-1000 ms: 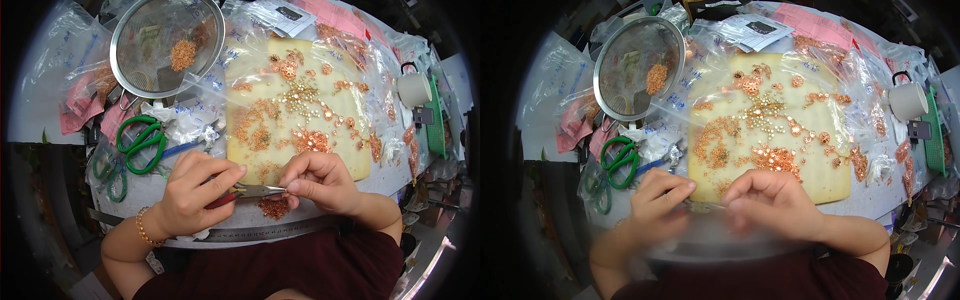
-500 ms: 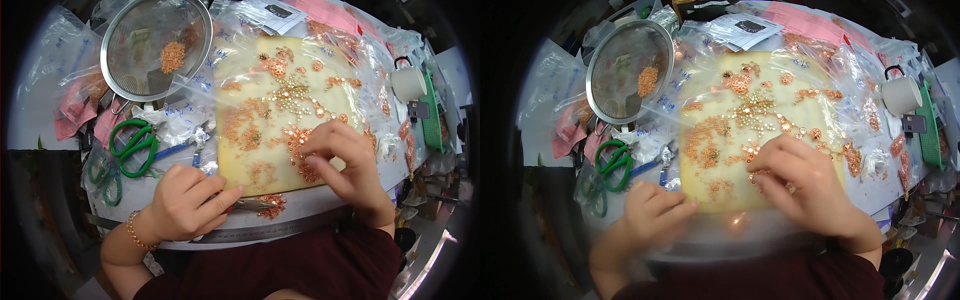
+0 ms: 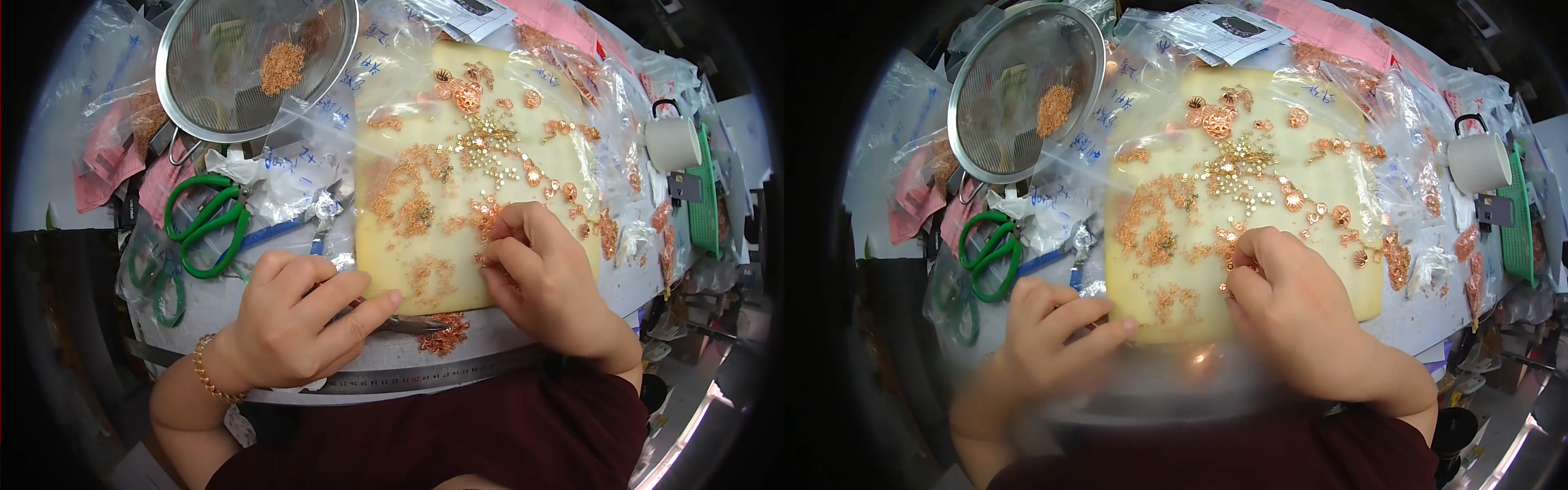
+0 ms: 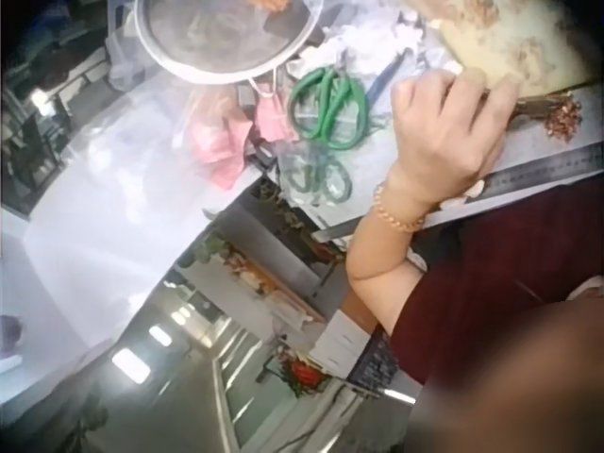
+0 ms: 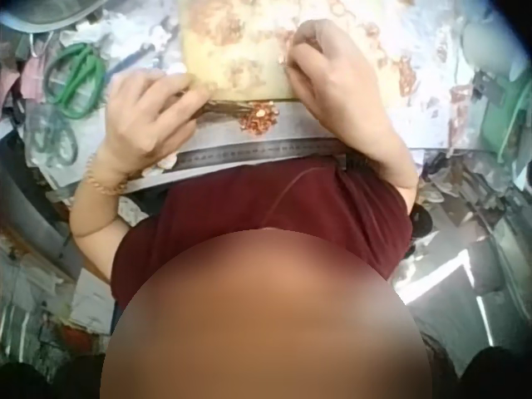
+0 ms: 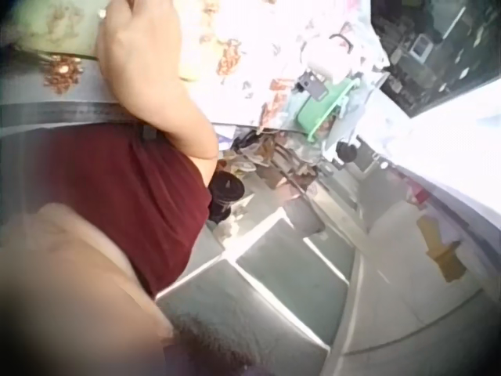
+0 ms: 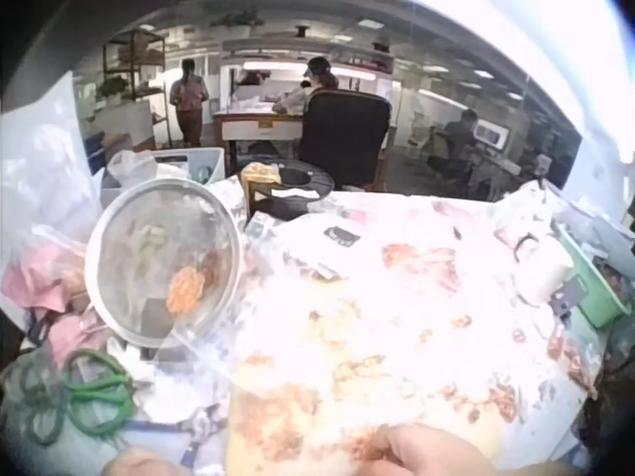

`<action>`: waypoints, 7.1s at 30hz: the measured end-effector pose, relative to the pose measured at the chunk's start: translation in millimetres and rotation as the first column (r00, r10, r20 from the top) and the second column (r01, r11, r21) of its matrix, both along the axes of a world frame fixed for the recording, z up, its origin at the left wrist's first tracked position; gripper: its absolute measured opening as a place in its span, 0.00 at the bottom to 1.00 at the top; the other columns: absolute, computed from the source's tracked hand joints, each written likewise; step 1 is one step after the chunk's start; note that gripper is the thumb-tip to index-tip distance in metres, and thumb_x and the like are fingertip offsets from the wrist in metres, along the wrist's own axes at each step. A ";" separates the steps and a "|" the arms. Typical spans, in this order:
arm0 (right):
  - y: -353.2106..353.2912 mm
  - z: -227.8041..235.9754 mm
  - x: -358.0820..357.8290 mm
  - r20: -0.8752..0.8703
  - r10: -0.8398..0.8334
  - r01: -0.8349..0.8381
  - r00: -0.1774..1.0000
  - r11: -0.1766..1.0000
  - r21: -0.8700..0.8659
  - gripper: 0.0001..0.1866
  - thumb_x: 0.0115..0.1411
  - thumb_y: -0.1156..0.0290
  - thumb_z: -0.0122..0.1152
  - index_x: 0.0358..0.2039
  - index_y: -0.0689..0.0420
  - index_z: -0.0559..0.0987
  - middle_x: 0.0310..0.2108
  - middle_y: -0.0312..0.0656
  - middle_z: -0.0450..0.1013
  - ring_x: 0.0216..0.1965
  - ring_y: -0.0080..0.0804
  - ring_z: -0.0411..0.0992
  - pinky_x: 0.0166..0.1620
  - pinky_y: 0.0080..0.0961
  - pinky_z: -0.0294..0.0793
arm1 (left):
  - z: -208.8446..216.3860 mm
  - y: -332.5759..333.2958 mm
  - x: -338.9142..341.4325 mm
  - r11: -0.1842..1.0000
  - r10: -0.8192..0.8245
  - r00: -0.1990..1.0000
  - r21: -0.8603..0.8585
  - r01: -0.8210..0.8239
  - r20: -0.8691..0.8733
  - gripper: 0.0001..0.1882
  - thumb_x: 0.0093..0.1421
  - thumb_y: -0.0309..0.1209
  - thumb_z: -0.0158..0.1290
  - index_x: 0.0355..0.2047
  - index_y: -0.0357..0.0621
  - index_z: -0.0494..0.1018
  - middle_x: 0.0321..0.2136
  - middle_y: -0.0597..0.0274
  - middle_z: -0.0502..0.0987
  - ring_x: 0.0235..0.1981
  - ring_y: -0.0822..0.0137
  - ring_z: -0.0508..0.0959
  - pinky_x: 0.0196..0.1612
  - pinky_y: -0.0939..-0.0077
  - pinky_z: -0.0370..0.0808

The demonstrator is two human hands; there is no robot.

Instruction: The recorder is using pliers to assemble small gold-colored floral jewelry components on a foam pad.

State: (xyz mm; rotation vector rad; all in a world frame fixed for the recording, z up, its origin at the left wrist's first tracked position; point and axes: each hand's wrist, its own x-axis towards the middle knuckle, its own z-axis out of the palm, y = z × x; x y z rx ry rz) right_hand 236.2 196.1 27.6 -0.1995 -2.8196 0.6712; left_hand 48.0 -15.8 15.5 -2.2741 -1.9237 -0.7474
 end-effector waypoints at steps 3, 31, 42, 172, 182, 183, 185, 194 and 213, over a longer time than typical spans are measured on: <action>1.6 4.5 -1.2 -0.012 0.050 -0.050 0.999 0.999 0.009 0.10 0.48 0.84 0.68 0.31 0.60 0.77 0.34 0.44 0.72 0.30 0.39 0.74 0.31 0.30 0.74 | -2.9 -0.2 0.1 1.000 0.012 1.000 0.026 -0.012 -0.010 0.22 0.47 0.32 0.58 0.46 0.51 0.81 0.37 0.72 0.75 0.33 0.69 0.71 0.38 0.70 0.64; -11.6 18.4 -26.3 0.246 0.043 0.004 0.968 0.982 -0.190 0.09 0.51 0.84 0.61 0.30 0.59 0.71 0.23 0.46 0.71 0.25 0.44 0.74 0.28 0.33 0.72 | -10.3 -1.7 -1.8 0.998 0.044 0.998 0.041 -0.046 0.038 0.27 0.38 0.33 0.61 0.44 0.52 0.81 0.39 0.71 0.76 0.32 0.68 0.72 0.37 0.68 0.64; -5.2 10.7 -20.2 0.186 0.021 0.046 0.982 0.936 -0.348 0.07 0.55 0.83 0.62 0.31 0.60 0.73 0.24 0.40 0.73 0.24 0.27 0.73 0.27 0.23 0.71 | -6.7 0.1 -4.8 0.999 0.023 0.999 0.041 -0.025 0.046 0.23 0.46 0.32 0.58 0.46 0.48 0.80 0.37 0.69 0.74 0.34 0.67 0.72 0.39 0.68 0.66; -4.6 16.3 -12.0 0.243 0.048 0.221 0.969 0.272 -0.937 0.02 0.62 0.81 0.61 0.36 0.65 0.78 0.30 0.39 0.77 0.29 0.23 0.77 0.34 0.20 0.76 | -6.8 2.8 -5.3 0.997 -0.004 0.983 0.072 -0.010 0.186 0.23 0.43 0.29 0.62 0.43 0.48 0.81 0.36 0.69 0.77 0.32 0.67 0.73 0.37 0.71 0.66; -4.0 18.4 -8.2 0.240 0.127 0.254 0.962 -0.108 -0.961 0.05 0.61 0.86 0.60 0.38 0.71 0.78 0.31 0.50 0.79 0.30 0.34 0.81 0.37 0.25 0.82 | -9.7 2.4 -3.7 0.986 0.076 0.944 0.120 -0.120 0.320 0.30 0.36 0.26 0.65 0.46 0.47 0.82 0.39 0.63 0.79 0.32 0.63 0.75 0.37 0.69 0.67; -4.4 17.2 -7.9 0.238 0.124 0.251 0.963 -0.109 -0.962 0.05 0.61 0.86 0.60 0.38 0.71 0.78 0.31 0.50 0.79 0.30 0.34 0.81 0.37 0.25 0.82 | -10.1 2.6 -3.8 0.986 0.073 0.945 0.120 -0.116 0.318 0.30 0.36 0.26 0.65 0.46 0.47 0.82 0.39 0.63 0.79 0.32 0.63 0.75 0.37 0.69 0.67; -5.2 14.0 -6.9 0.212 0.129 0.231 0.969 -0.152 -0.961 0.04 0.62 0.85 0.60 0.38 0.71 0.78 0.30 0.50 0.79 0.30 0.34 0.81 0.37 0.26 0.82 | -10.3 2.2 -3.5 0.987 0.078 0.944 0.112 -0.119 0.319 0.30 0.36 0.26 0.65 0.47 0.46 0.81 0.40 0.62 0.78 0.33 0.62 0.75 0.38 0.67 0.68; -7.4 7.6 -6.0 0.178 0.148 0.205 0.973 -0.201 -0.958 0.04 0.63 0.84 0.59 0.38 0.70 0.77 0.29 0.49 0.79 0.29 0.33 0.81 0.37 0.27 0.83 | -8.7 0.5 -3.3 0.990 0.069 0.969 0.103 -0.096 0.237 0.32 0.37 0.28 0.66 0.48 0.46 0.80 0.41 0.62 0.78 0.33 0.61 0.74 0.38 0.66 0.68; -9.6 -1.9 -7.4 0.137 0.084 0.152 0.987 -0.206 -0.967 0.04 0.65 0.83 0.56 0.40 0.69 0.74 0.32 0.52 0.79 0.30 0.35 0.81 0.36 0.29 0.83 | -8.0 4.7 -3.5 0.992 0.089 0.913 0.045 -0.116 0.397 0.28 0.38 0.22 0.63 0.46 0.42 0.81 0.36 0.61 0.79 0.31 0.60 0.76 0.36 0.69 0.71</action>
